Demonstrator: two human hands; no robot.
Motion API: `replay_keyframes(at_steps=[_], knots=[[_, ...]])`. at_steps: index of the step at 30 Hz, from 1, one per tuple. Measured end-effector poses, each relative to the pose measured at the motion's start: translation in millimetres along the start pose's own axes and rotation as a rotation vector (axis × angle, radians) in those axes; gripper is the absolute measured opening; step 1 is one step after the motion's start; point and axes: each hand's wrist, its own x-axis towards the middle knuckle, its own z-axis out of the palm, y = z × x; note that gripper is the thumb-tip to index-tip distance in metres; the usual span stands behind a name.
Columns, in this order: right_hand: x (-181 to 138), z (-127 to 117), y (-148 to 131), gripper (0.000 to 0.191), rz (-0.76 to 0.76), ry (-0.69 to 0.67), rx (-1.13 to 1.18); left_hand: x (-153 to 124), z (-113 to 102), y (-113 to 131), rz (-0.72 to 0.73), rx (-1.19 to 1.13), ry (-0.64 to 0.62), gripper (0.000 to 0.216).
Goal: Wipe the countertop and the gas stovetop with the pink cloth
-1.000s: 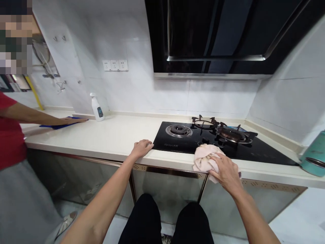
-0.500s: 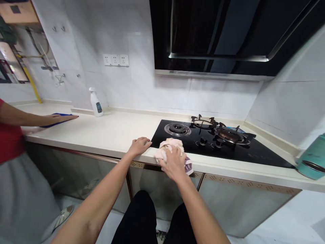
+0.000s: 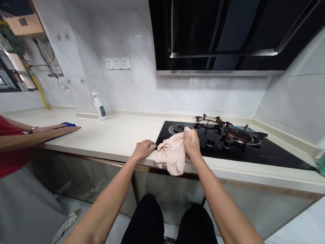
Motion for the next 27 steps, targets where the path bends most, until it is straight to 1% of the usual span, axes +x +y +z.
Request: replay_keyframes(at_steps=[2, 3, 7, 9, 12, 14, 17, 19, 21, 22, 25, 27], knots=[[3.2, -10.3, 16.8, 0.036, 0.019, 0.01, -0.042, -0.9, -0.9, 0.3, -0.001, -0.002, -0.006, 0.034], [1.1, -14.3, 25.9, 0.036, 0.027, -0.008, -0.07, -1.3, -1.1, 0.5, -0.001, -0.005, -0.007, 0.034], [-18.9, -23.9, 57.6, 0.035, 0.051, -0.168, -0.175, -1.4, 0.0, -0.1, 0.008, -0.028, 0.0, 0.033], [-25.1, -28.4, 66.6, 0.037, 0.049, -0.201, -0.201, -0.7, 1.9, -2.2, 0.012, -0.04, 0.008, 0.033], [-23.9, -39.4, 73.5, 0.043, 0.032, -0.15, -0.206, 0.0, 4.8, -7.8, 0.012, -0.047, 0.021, 0.036], [-21.1, -48.2, 78.1, 0.048, 0.017, -0.106, -0.192, -0.1, 4.6, -10.3, 0.01, -0.06, 0.055, 0.038], [-22.7, -56.4, 91.1, 0.051, -0.03, -0.102, -0.16, -0.2, -0.5, -3.1, 0.079, -0.129, 0.133, 0.038], [-28.4, -55.9, 103.3, 0.053, -0.065, -0.114, -0.145, 1.2, -4.6, 13.4, 0.167, -0.166, 0.167, 0.038], [-35.6, -51.8, 116.1, 0.053, -0.094, -0.121, -0.133, 4.9, -5.4, 38.6, 0.241, -0.155, 0.15, 0.041], [-39.2, -49.2, 122.3, 0.052, -0.115, -0.131, -0.125, 7.7, -3.5, 53.2, 0.267, -0.131, 0.116, 0.042], [-48.6, -42.1, 138.6, 0.047, -0.209, -0.203, -0.093, 17.1, 11.5, 97.6, 0.327, -0.039, -0.066, 0.05], [-53.5, -39.8, 146.9, 0.048, -0.219, -0.24, -0.044, 21.3, 26.3, 122.2, 0.345, -0.001, -0.189, 0.064]])
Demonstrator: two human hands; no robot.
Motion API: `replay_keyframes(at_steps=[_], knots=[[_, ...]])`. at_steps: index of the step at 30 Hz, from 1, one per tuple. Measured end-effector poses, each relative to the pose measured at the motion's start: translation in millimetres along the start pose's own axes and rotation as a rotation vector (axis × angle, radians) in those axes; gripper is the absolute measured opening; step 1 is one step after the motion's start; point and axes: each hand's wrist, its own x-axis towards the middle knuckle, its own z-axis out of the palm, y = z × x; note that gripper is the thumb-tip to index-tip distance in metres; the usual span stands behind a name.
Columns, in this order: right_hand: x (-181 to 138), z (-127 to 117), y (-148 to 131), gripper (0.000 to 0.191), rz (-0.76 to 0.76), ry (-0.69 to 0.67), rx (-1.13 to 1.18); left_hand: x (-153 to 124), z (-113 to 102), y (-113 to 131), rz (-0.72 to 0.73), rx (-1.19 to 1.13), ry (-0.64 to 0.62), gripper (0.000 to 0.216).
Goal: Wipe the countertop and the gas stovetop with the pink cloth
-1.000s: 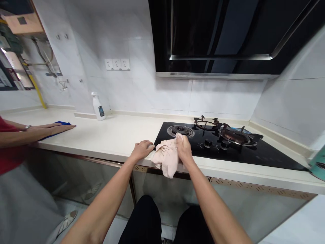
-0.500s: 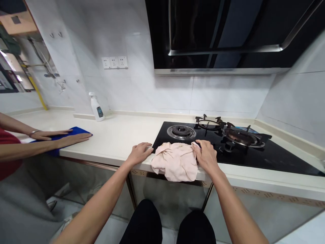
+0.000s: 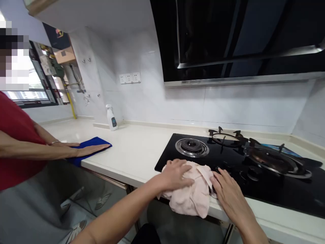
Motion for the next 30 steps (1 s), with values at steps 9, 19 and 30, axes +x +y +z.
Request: replay_keyframes(at_steps=[9, 19, 30], knots=[[-11.8, -10.4, -0.5, 0.061, 0.266, -0.04, 0.26, -5.3, 18.1, 28.6, 0.077, -0.001, -0.051, 0.074], [-8.2, -18.4, -2.3, 0.064, 0.233, -0.023, 0.168, -62.5, 0.2, -22.2, 0.035, -0.039, 0.122, 0.034], [-19.0, -10.6, 7.3, 0.057, 0.174, -0.068, 0.119, -141.4, -52.9, -154.1, -0.406, 0.06, 0.262, 0.028]])
